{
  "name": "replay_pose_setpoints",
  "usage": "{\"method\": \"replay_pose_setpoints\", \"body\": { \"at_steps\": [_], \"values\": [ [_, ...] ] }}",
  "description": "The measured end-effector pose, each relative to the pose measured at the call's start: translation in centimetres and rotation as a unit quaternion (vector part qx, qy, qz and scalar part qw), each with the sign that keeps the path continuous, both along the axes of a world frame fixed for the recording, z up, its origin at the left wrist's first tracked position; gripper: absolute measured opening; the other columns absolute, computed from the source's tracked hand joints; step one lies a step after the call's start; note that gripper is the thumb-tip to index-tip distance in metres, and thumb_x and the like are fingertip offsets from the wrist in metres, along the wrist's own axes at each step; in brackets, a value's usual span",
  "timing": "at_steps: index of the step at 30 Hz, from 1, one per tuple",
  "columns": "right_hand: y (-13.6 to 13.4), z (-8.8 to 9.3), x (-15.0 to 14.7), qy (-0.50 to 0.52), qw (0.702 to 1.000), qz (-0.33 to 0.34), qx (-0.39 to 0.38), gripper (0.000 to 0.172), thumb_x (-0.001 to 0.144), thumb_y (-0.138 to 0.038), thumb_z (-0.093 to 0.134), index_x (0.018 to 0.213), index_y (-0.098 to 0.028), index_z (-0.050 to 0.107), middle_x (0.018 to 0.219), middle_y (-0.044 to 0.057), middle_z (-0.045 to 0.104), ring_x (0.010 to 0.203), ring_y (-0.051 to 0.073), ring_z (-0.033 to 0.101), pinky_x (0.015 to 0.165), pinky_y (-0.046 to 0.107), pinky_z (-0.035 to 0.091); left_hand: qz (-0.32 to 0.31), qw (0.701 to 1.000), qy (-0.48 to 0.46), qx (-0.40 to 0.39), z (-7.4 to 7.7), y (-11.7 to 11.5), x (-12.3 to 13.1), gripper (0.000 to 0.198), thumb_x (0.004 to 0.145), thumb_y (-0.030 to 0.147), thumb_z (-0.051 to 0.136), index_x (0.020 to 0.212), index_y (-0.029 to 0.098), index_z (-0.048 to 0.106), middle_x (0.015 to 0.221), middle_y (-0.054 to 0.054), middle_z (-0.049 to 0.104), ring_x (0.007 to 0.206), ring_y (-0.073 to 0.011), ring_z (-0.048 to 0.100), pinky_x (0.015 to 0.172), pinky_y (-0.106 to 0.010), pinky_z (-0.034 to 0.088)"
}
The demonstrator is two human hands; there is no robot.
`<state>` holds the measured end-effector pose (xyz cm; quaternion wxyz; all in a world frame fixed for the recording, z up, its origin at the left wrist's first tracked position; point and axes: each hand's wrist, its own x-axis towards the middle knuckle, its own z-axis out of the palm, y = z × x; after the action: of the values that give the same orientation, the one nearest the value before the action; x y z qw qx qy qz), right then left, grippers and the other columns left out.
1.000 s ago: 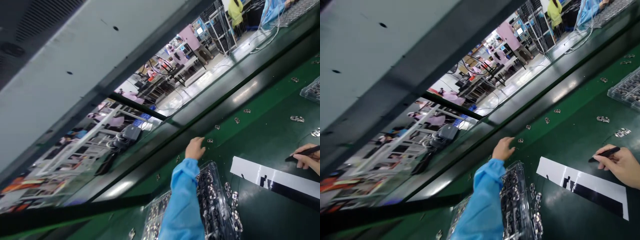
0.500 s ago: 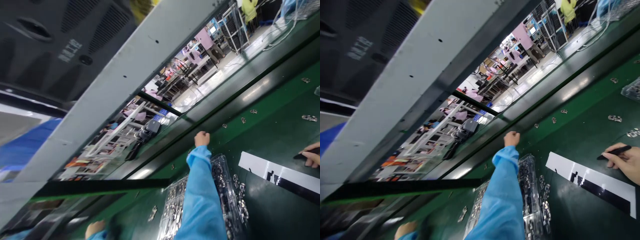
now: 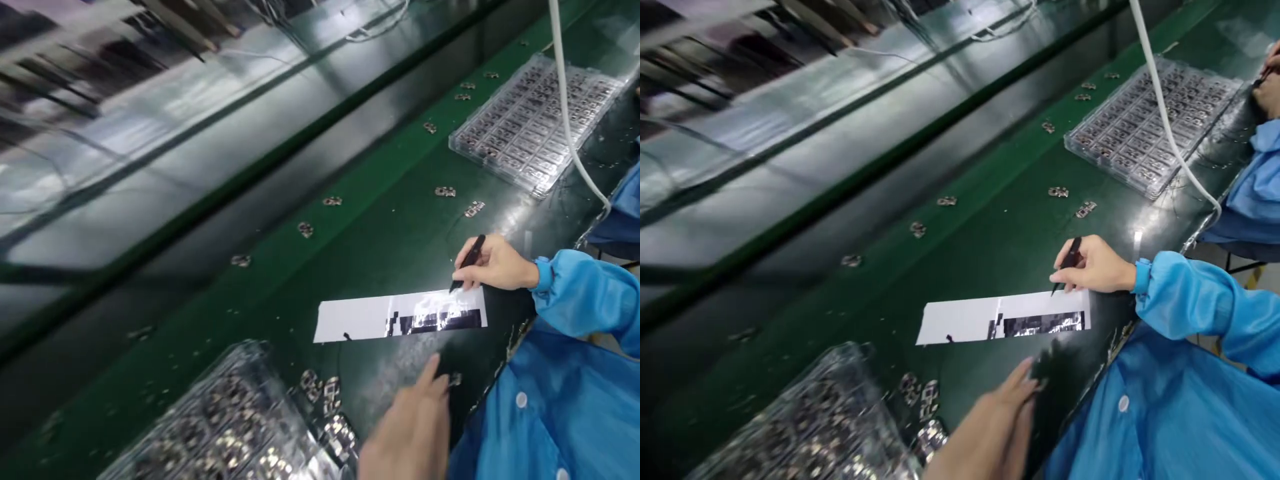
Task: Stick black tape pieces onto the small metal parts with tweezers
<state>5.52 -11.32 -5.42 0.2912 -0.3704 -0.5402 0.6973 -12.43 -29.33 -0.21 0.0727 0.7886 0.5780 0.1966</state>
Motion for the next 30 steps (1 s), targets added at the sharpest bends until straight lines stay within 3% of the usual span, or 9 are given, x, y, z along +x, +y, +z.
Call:
{"method": "replay_pose_setpoints", "body": {
  "at_steps": [2,4,7,10,15,30],
  "values": [
    [-0.9,0.1,1.0,-0.012,1.0,0.011,-0.011,0.03,0.063,-0.029,0.076,0.076,-0.013,0.054,0.055,-0.003,0.06,0.047,0.012,0.063,0.042,0.02,0.05,-0.053,0.996,0.068,0.002,-2.3,0.2,2.5,0.018,0.085,0.011,0.048,0.09,0.017,0.064,0.116,-0.009,0.066,0.068,-0.0162,0.061,0.059,-0.027,0.051],
    [-1.6,0.0,1.8,-0.023,0.999,0.015,-0.017,0.029,0.063,-0.028,0.076,0.075,-0.014,0.053,0.053,-0.004,0.059,0.044,0.012,0.062,0.04,0.018,0.048,-0.056,0.992,0.114,0.004,-3.9,0.8,3.8,0.017,0.084,0.01,0.048,0.089,0.017,0.063,0.12,-0.01,0.063,0.068,-0.0179,0.059,0.055,-0.029,0.049],
    [-1.9,-0.1,2.8,-0.034,0.999,0.02,-0.019,0.03,0.061,-0.028,0.077,0.072,-0.014,0.052,0.051,-0.004,0.058,0.044,0.011,0.061,0.04,0.018,0.047,-0.08,0.987,0.137,-0.008,-4.9,1.3,4.7,0.016,0.082,0.009,0.05,0.089,0.017,0.062,0.125,-0.01,0.06,0.071,-0.0198,0.057,0.054,-0.03,0.048],
    [-1.9,0.0,3.6,-0.04,0.999,0.024,-0.022,0.031,0.061,-0.028,0.078,0.072,-0.014,0.052,0.049,-0.004,0.058,0.045,0.012,0.061,0.042,0.019,0.047,-0.101,0.986,0.133,-0.025,-5.0,1.5,5.3,0.015,0.081,0.009,0.051,0.088,0.017,0.061,0.128,-0.01,0.058,0.072,-0.0202,0.056,0.053,-0.03,0.048],
    [-2.0,0.1,4.0,-0.054,0.998,0.034,-0.011,0.029,0.066,-0.031,0.075,0.073,-0.014,0.053,0.049,-0.003,0.058,0.046,0.012,0.061,0.043,0.019,0.046,-0.086,0.988,0.117,-0.054,-4.7,2.1,5.6,0.013,0.082,0.009,0.049,0.083,0.018,0.058,0.133,-0.009,0.054,0.07,-0.0192,0.054,0.052,-0.03,0.049],
    [-2.0,0.4,3.6,-0.049,0.997,0.05,-0.037,0.034,0.06,-0.033,0.079,0.072,-0.012,0.054,0.053,-0.003,0.058,0.046,0.011,0.06,0.042,0.019,0.047,-0.09,0.988,0.098,-0.077,-4.4,2.5,5.4,0.013,0.083,0.008,0.047,0.081,0.019,0.054,0.132,-0.01,0.055,0.068,-0.0181,0.052,0.054,-0.029,0.049]
  ]
}}
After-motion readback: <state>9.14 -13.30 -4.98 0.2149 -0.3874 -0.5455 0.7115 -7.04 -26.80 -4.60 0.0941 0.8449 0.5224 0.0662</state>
